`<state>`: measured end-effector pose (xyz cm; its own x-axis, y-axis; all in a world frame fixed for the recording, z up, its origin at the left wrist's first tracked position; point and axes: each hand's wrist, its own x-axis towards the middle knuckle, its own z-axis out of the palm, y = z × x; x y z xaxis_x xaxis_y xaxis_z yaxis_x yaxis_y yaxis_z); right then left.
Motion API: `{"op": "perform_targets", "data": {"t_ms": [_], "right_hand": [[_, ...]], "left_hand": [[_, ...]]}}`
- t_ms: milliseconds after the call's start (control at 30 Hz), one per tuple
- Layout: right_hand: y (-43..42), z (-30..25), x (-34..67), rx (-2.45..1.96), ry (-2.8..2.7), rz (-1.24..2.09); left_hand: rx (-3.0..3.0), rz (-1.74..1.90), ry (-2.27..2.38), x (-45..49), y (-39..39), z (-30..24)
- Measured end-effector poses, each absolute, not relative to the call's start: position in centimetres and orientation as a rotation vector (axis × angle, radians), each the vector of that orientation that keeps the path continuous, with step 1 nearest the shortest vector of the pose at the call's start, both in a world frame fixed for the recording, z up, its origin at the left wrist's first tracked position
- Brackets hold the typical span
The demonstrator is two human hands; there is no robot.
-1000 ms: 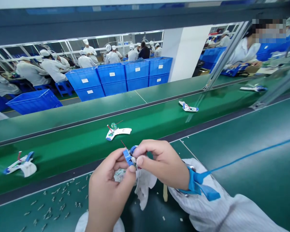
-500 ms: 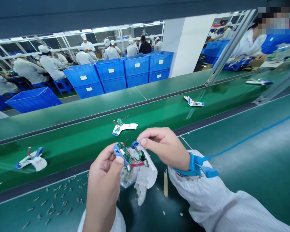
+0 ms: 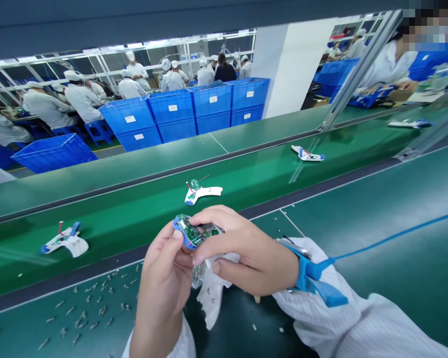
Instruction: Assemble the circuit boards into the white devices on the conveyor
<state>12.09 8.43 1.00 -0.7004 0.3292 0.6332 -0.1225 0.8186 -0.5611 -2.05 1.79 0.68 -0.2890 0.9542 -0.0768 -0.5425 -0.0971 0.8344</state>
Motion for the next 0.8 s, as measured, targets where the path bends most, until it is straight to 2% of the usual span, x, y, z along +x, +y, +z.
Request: {"op": "perform_targets", "data": {"t_ms": [200, 500, 567, 800], "right_hand": [[9.0, 0.9, 11.9, -0.141, -2.239, 0.804], [9.0, 0.8, 12.1, -0.377, -1.718, 1.456], [8.9, 1.0, 12.2, -0.392, -1.768, 1.415], [8.4, 2.1, 12.4, -0.337, -2.039, 0.949]], "left_hand": [[0.658, 1.695, 0.981, -2.3, 1.7, 0.5], [0.766, 1.648, 1.229, -1.3, 0.6, 1.3], [0.812, 1.605, 1.317, -1.0, 0.1, 1.6], [1.063, 1.532, 1.369, -0.5, -0.6, 1.9]]}}
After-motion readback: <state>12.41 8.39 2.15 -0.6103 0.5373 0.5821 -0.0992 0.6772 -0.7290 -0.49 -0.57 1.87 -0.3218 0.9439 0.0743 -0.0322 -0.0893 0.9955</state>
